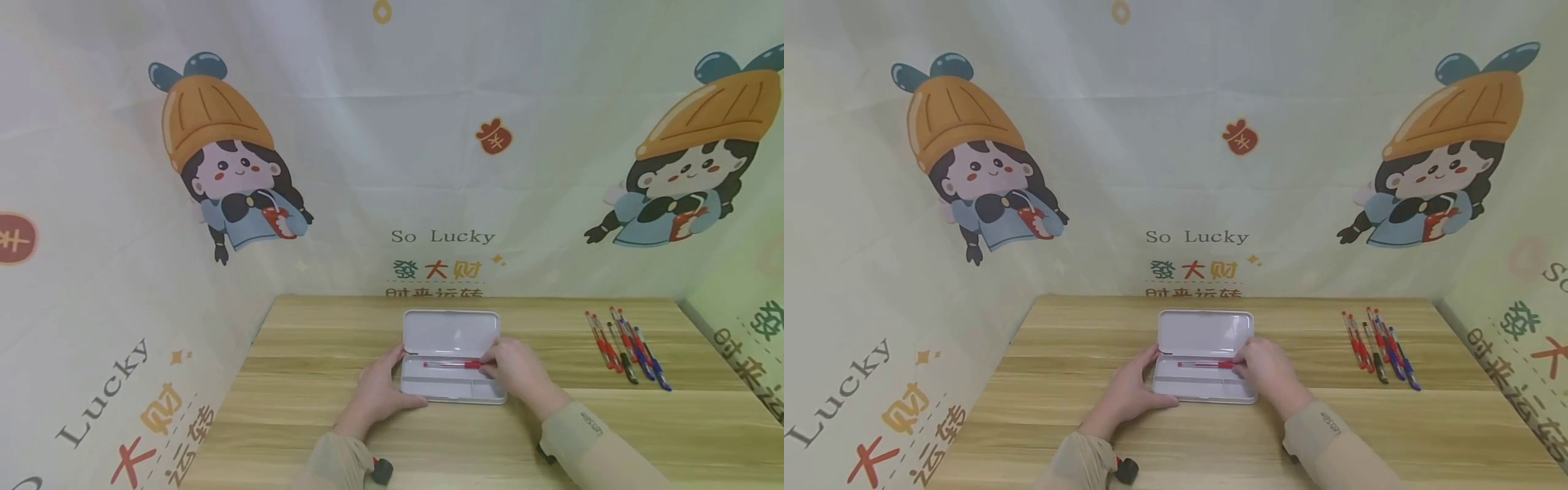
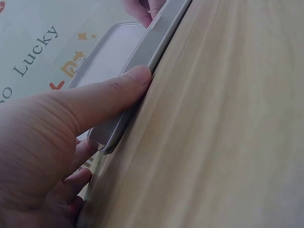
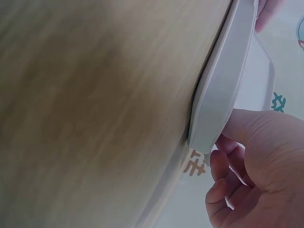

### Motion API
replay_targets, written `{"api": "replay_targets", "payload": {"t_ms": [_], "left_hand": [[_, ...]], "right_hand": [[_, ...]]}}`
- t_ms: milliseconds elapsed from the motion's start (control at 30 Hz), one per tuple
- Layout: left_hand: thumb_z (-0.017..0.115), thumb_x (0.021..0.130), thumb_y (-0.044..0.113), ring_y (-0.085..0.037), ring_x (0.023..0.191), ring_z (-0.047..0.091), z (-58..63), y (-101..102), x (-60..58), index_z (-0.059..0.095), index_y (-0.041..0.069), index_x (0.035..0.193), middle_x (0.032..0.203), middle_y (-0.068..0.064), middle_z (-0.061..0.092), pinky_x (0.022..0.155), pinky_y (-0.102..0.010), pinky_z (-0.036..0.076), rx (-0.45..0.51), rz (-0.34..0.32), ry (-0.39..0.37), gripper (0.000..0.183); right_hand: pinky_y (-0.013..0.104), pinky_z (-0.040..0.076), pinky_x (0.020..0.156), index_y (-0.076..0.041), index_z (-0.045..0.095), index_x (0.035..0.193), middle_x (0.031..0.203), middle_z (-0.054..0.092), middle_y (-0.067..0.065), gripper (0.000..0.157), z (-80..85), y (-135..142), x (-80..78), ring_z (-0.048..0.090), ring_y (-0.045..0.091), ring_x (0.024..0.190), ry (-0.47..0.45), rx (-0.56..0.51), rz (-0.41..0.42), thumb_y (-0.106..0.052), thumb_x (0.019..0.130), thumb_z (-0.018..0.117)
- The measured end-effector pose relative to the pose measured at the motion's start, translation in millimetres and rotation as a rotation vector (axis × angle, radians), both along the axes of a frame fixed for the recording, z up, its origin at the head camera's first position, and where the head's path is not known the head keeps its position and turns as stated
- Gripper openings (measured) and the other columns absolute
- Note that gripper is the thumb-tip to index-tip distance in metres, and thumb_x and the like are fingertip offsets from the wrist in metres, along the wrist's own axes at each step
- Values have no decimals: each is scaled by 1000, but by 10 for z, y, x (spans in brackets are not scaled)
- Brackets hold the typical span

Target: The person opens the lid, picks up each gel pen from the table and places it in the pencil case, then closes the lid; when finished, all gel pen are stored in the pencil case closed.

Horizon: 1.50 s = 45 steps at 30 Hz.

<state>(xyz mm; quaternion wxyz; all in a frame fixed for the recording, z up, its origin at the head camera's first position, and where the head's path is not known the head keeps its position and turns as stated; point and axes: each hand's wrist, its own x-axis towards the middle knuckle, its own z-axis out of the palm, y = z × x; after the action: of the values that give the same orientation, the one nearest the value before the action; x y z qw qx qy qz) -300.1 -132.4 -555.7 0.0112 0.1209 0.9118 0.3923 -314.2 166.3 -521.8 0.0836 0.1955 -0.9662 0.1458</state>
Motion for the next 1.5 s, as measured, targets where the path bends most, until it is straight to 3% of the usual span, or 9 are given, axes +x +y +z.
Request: {"api": "replay_targets", "payload": {"t_ms": [267, 633, 933, 1200, 1500], "left_hand": [[106, 65, 44, -41, 159, 48, 3, 6, 0, 42, 14, 170, 167, -9, 57, 134, -71, 27, 18, 5, -7, 126], [106, 65, 45, -40, 159, 49, -28, -1, -8, 43, 12, 169, 167, -9, 57, 134, -71, 27, 6, 5, 6, 127], [107, 64, 44, -43, 157, 50, -16, 6, 0, 43, 10, 168, 166, -11, 58, 132, -75, 26, 6, 0, 21, 127], [107, 65, 45, -41, 157, 50, -27, -4, -14, 44, 12, 168, 166, -11, 58, 132, -73, 29, -9, -1, 30, 125], [107, 63, 45, -43, 155, 52, -10, 3, 4, 45, 10, 167, 167, -13, 57, 130, -74, 30, -17, -2, 48, 126]], "right_hand": [[46, 64, 85, -13, 87, 101, 96, 79, 2, 13, 20, 36, -11, 73, 20, 88, -39, -56, -46, -24, 93, 88], [57, 64, 88, -2, 76, 128, 109, 79, 17, 35, 38, 220, -22, 74, 38, 100, 122, -288, -171, -25, 102, 78], [70, 56, 103, 6, 61, 145, 132, 69, 34, 48, 105, 569, 34, 65, 56, 122, 139, -365, -327, -25, 108, 69], [67, 54, 96, 5, 64, 140, 126, 72, 31, 48, 127, 941, 112, 64, 54, 116, 236, -339, -444, -29, 107, 68], [74, 48, 102, 7, 63, 143, 132, 67, 38, 50, 79, 1406, 164, 58, 62, 122, 227, -412, -572, -29, 107, 64]]}}
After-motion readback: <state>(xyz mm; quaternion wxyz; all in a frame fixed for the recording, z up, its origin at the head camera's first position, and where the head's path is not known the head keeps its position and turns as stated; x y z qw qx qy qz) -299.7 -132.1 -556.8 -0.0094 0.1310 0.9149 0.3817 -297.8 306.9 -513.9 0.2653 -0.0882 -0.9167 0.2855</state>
